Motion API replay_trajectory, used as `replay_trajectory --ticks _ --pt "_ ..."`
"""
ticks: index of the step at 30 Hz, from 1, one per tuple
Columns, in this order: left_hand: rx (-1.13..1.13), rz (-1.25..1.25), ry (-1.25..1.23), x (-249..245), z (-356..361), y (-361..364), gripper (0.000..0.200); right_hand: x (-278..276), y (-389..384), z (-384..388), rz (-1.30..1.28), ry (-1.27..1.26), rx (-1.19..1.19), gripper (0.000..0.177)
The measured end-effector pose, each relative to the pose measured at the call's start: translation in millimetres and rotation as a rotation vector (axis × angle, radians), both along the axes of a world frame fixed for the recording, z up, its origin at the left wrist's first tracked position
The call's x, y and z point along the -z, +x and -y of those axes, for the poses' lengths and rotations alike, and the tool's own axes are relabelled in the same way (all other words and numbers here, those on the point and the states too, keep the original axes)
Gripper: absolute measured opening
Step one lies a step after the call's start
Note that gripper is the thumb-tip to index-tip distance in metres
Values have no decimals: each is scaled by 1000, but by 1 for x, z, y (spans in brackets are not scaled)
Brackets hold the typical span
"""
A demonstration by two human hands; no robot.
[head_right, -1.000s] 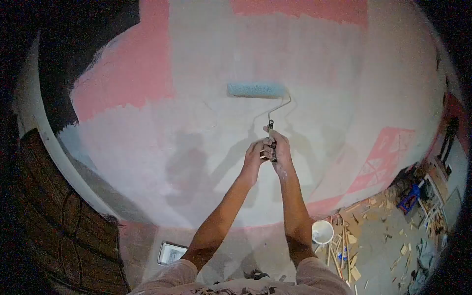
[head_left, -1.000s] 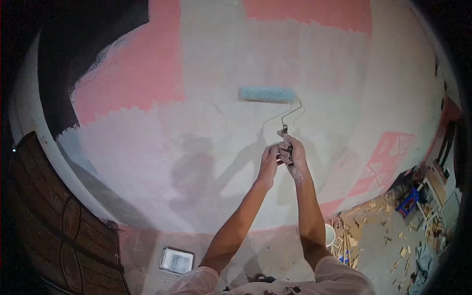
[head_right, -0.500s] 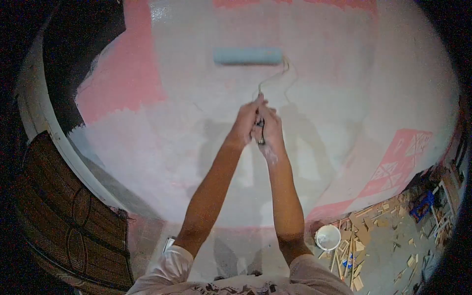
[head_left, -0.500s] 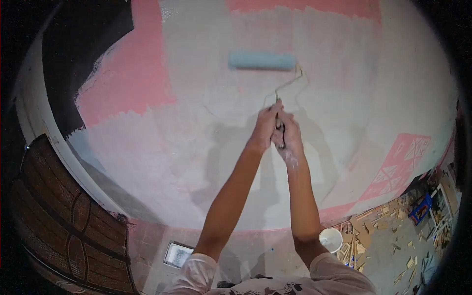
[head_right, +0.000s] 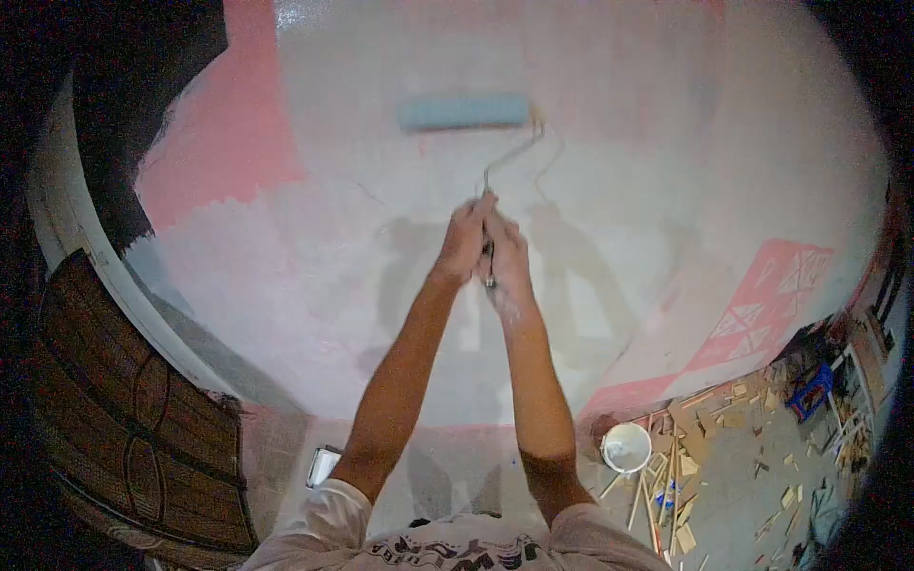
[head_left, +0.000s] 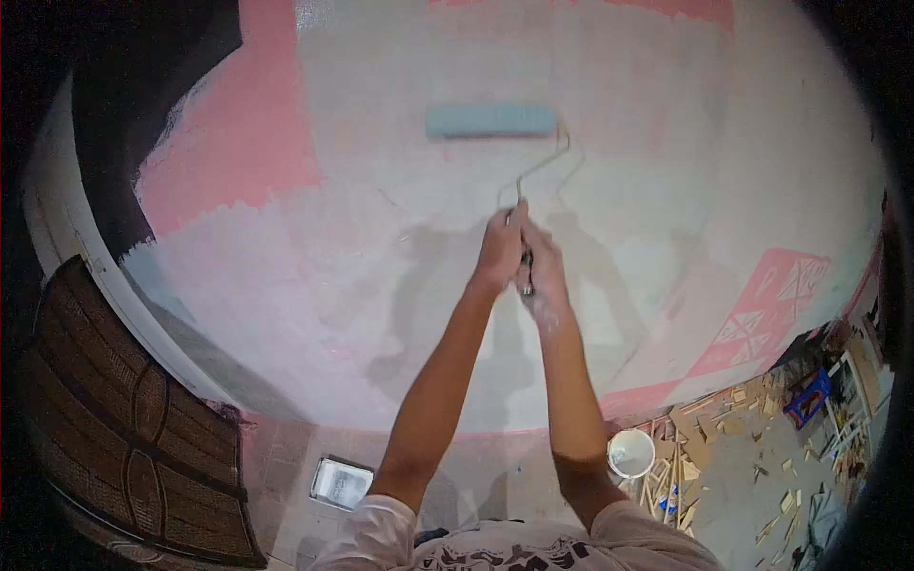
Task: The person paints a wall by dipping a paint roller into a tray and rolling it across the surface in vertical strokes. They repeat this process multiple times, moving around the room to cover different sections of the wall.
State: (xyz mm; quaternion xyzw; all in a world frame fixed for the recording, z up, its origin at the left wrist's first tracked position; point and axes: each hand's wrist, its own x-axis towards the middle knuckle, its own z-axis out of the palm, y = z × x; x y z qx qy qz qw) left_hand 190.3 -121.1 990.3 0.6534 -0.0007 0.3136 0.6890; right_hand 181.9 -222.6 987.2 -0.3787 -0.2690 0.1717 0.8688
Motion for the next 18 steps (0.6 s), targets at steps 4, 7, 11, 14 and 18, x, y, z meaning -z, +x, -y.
replay_trajectory --ticks 4,7,11,14,18 --pt "59 -23 -130 60 16 -24 39 56 -17 6 -109 -50 46 25" --pt "44 4 -110 45 17 -19 38 52 -10 8 -66 -59 42 28" --pt "7 62 -73 -26 12 -8 35 -14 8 -4 8 30 30 23" --pt "-18 171 -26 -92 7 1 41 -74 18 -9 103 54 -10 21" --pt "9 177 53 -171 -13 8 43 -153 21 -24 180 120 -32 27"
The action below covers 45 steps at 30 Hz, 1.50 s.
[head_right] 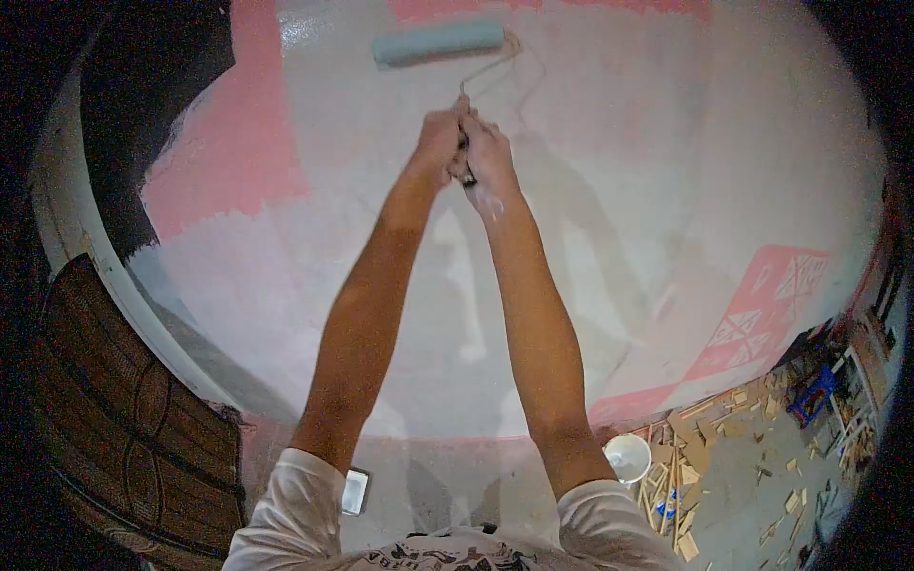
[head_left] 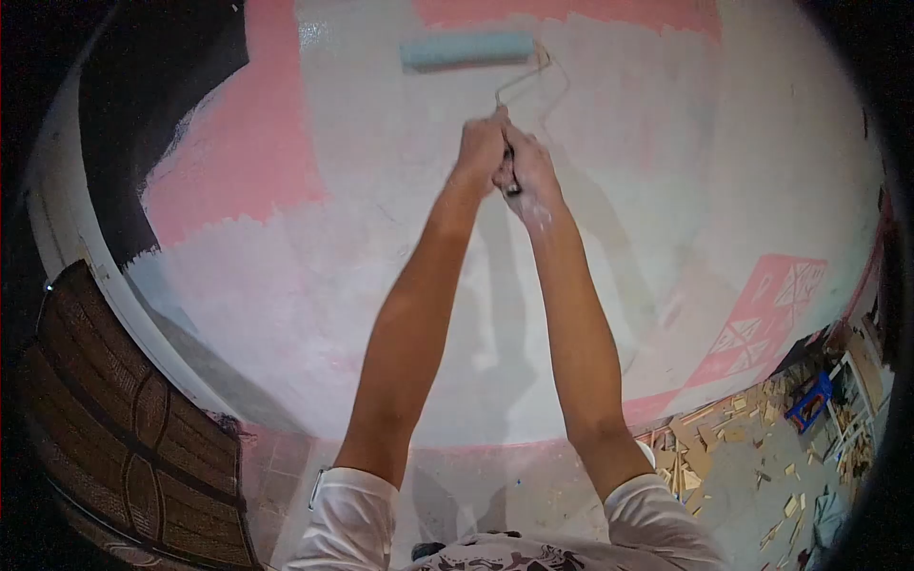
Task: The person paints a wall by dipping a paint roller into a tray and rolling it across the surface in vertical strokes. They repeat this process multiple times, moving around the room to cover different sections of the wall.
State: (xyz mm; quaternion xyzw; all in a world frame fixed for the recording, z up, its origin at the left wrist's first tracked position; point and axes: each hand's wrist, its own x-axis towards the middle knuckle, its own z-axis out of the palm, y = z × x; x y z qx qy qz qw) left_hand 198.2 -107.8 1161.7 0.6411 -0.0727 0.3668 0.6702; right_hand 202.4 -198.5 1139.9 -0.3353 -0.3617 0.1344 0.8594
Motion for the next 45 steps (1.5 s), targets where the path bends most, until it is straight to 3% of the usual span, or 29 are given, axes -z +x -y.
replay_trajectory --ticks 3,7,9,13,17,20,24,27,31,33,36,38,40,45 --pt "96 -99 -35 -27 0 -17 38 -16 1 -2 2 35 -57 30" --pt "-8 -156 -25 12 10 -17 36 22 10 6 -19 -6 -158 21" --pt "-16 -115 -38 15 10 -12 37 26 6 2 -42 -2 -101 24" --pt "-21 -111 4 -37 0 -12 36 -20 8 -12 46 20 7 31" --pt "-25 -151 6 -75 -10 -3 38 -59 23 -22 -19 46 -120 32" --pt "-45 -100 26 -28 -14 9 40 -18 2 -9 -41 -31 1 30" --pt "-138 -65 33 10 -5 5 40 19 -4 -5 -74 -1 -42 31" --pt "-75 -197 26 -38 -9 -12 41 -18 5 -18 -15 61 -117 32" --pt "-159 -138 52 -89 -6 -12 43 -70 13 -20 -40 33 -114 32" --pt "-179 -127 23 -76 -6 -7 45 -59 2 -12 -58 -9 -86 33" --pt "-253 -81 157 -16 -17 8 52 -4 -6 -14 -88 17 -51 33" --pt "-205 -246 116 18 -5 -17 58 34 -10 -9 -113 -6 -80 33" --pt "-297 -288 280 70 -14 -12 52 78 -22 -5 -112 -24 -49 34" --pt "-185 -352 107 205 -5 -30 52 185 -60 14 -270 -137 -18 26"
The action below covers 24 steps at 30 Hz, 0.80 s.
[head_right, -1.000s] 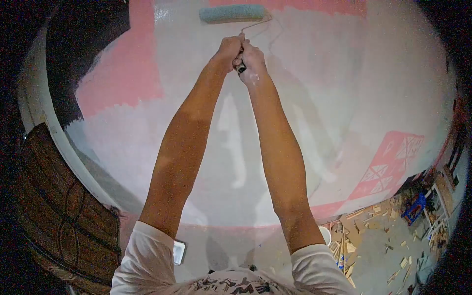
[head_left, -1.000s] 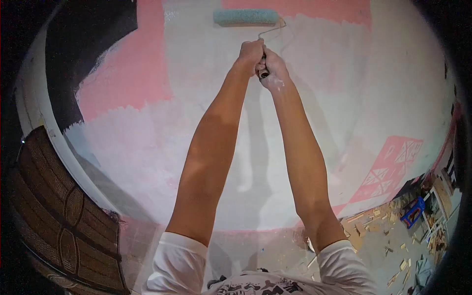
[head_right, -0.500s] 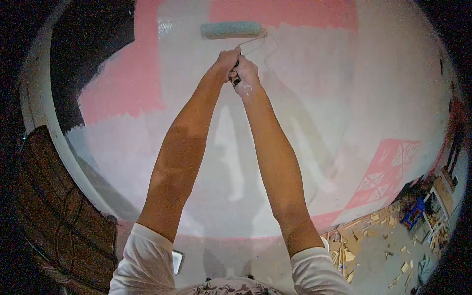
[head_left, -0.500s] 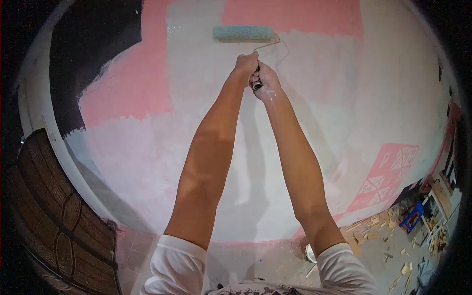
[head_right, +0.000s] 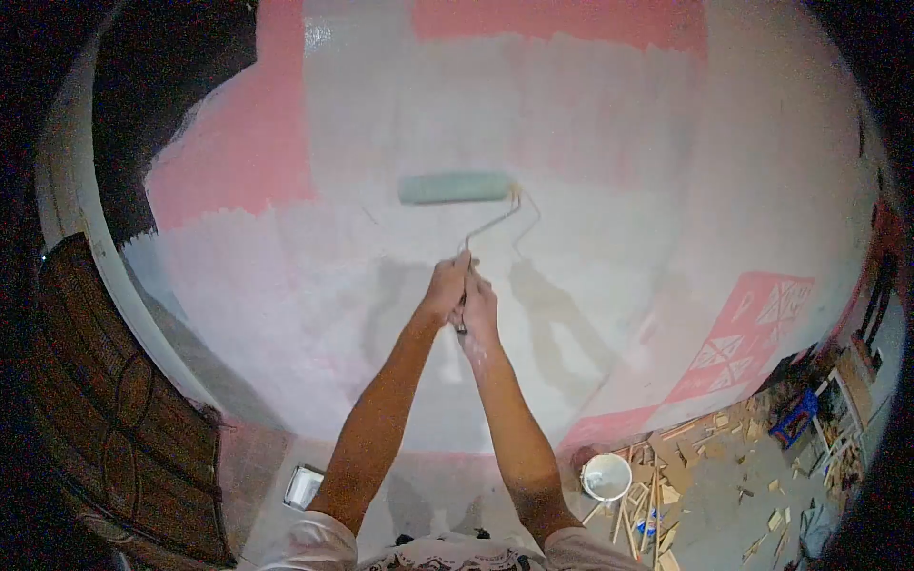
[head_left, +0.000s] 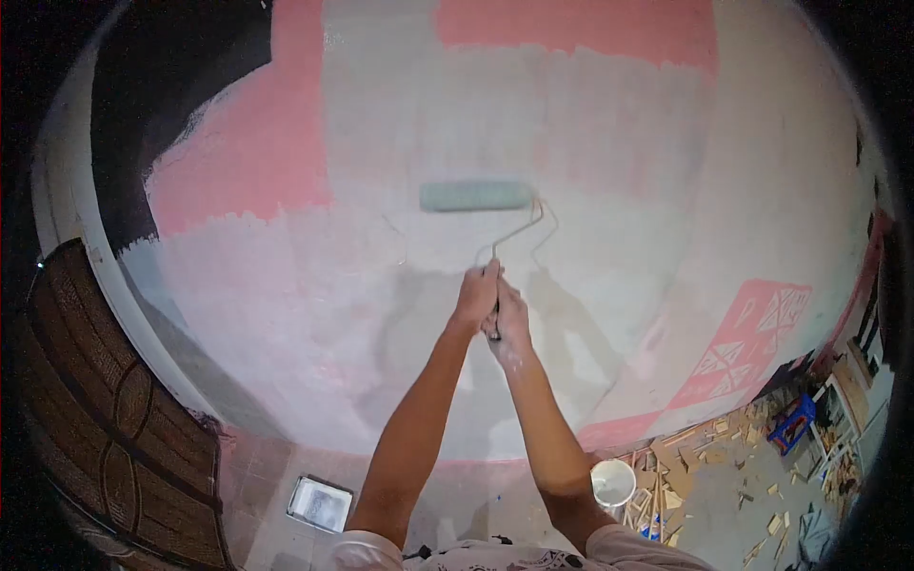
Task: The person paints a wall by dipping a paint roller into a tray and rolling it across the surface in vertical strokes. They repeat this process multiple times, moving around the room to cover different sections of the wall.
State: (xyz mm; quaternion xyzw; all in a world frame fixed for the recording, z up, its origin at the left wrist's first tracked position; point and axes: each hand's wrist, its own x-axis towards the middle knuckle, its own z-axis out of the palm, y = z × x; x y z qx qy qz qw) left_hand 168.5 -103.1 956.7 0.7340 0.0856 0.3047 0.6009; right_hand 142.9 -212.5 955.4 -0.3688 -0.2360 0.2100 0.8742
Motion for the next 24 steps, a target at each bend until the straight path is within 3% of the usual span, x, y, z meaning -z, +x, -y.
replay_trajectory --ticks 2,3,5,7,11,15,18,21,24 --pt "66 -30 -192 28 14 -13 51 33 -3 2 -39 -28 25 24" --pt "14 9 -155 33 19 -14 52 41 -1 3 -46 -38 27 43" --pt "-34 39 -57 31 17 -9 53 41 4 4 9 0 19 27" --pt "-70 64 28 21 10 2 52 26 7 2 39 26 29 25" --pt "-29 101 158 -44 -14 25 50 -37 18 -10 105 99 51 24" --pt "-28 148 142 -143 -13 20 50 -116 34 -25 185 161 27 29" --pt "3 107 -3 -191 0 9 50 -150 51 -31 280 221 -44 28" --pt "-52 160 59 -179 -4 26 52 -142 51 -24 249 176 -22 28" --pt "-114 176 206 -103 -18 47 53 -87 42 -20 173 85 85 25"
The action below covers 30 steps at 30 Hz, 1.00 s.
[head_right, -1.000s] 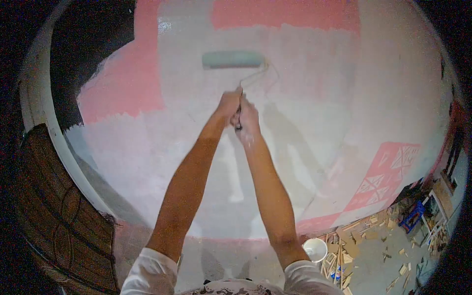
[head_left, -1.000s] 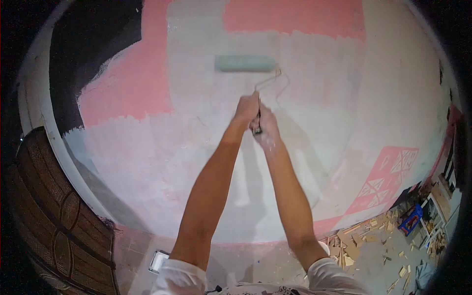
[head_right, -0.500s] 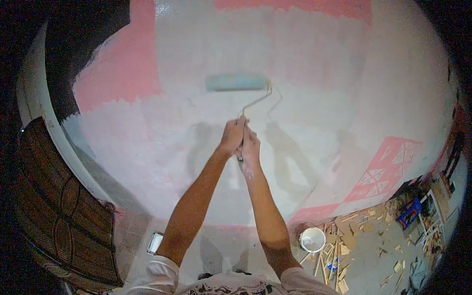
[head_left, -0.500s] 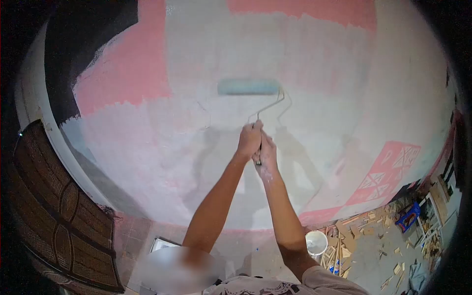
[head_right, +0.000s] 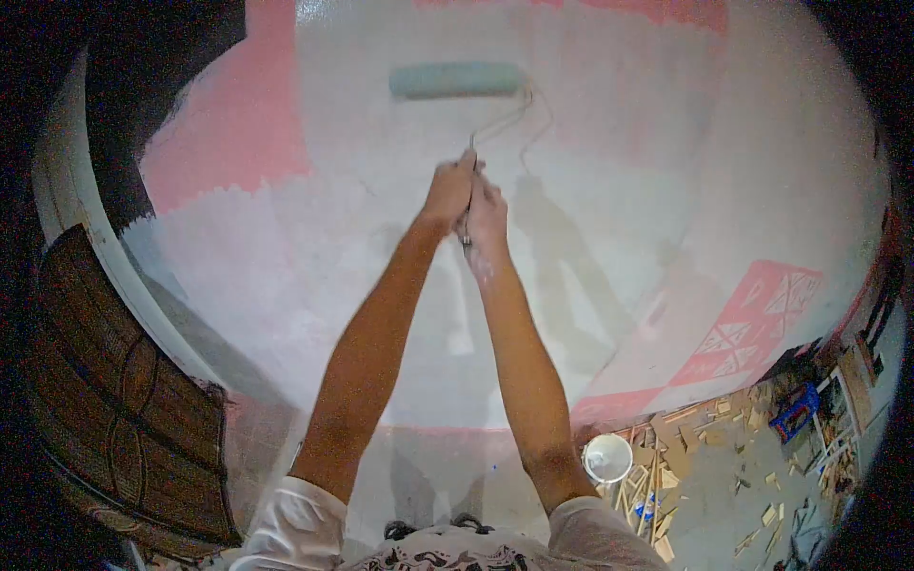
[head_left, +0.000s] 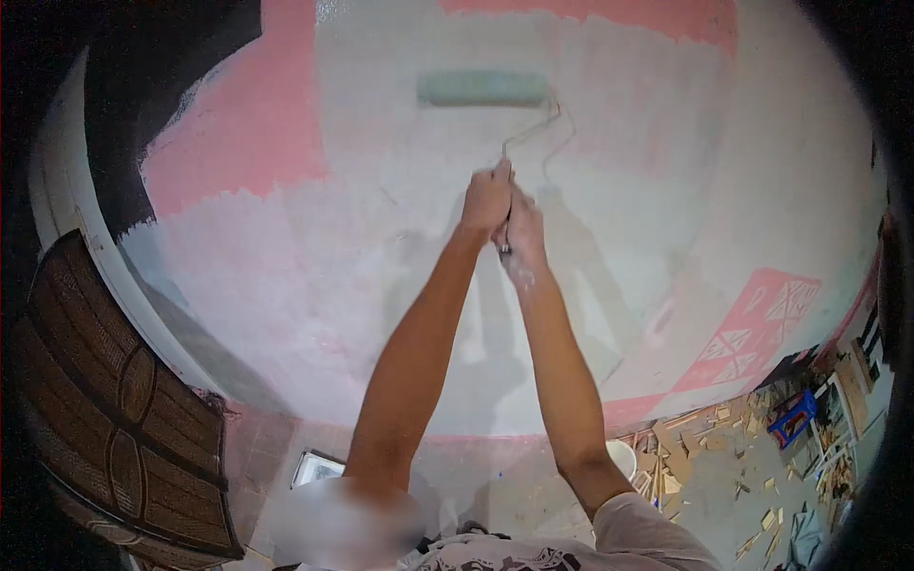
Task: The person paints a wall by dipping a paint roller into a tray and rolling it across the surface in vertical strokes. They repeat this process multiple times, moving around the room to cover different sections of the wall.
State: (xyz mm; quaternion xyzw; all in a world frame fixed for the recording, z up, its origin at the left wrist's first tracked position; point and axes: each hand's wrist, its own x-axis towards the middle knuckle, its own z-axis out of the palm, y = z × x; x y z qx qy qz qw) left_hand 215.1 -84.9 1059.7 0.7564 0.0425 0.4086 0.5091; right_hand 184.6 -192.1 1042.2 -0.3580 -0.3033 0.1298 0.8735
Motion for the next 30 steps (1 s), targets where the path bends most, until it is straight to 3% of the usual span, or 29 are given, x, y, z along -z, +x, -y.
replay_trajectory --ticks 4,7,8,12,14,16,20,22,26,28,30 --pt "79 -70 -198 107 21 -28 54 98 -13 7 -132 -155 118 30" --pt "214 -120 -429 116 38 -50 54 112 -31 17 -109 -207 148 31" --pt "190 -91 -345 110 36 -49 54 100 -31 17 -125 -186 134 32" --pt "-16 -98 -25 16 6 -18 50 14 -12 -8 -147 22 89 30" --pt "48 -13 -36 -51 4 -20 47 -31 6 -10 79 28 -13 31" --pt "105 41 -191 -106 -2 -8 55 -84 8 -15 109 64 -22 34" --pt "178 -32 -185 -151 -2 -18 49 -122 21 -24 159 119 -56 33" --pt "133 -16 -145 -126 -13 -2 51 -101 19 -23 176 99 -43 33" --pt "33 15 23 -18 -13 1 60 -9 16 -25 26 -24 54 31" --pt "76 -55 -216 38 0 -18 63 48 4 -17 -40 -60 57 31" --pt "112 -159 -291 100 -3 -16 57 96 -10 -9 -80 -94 44 30"
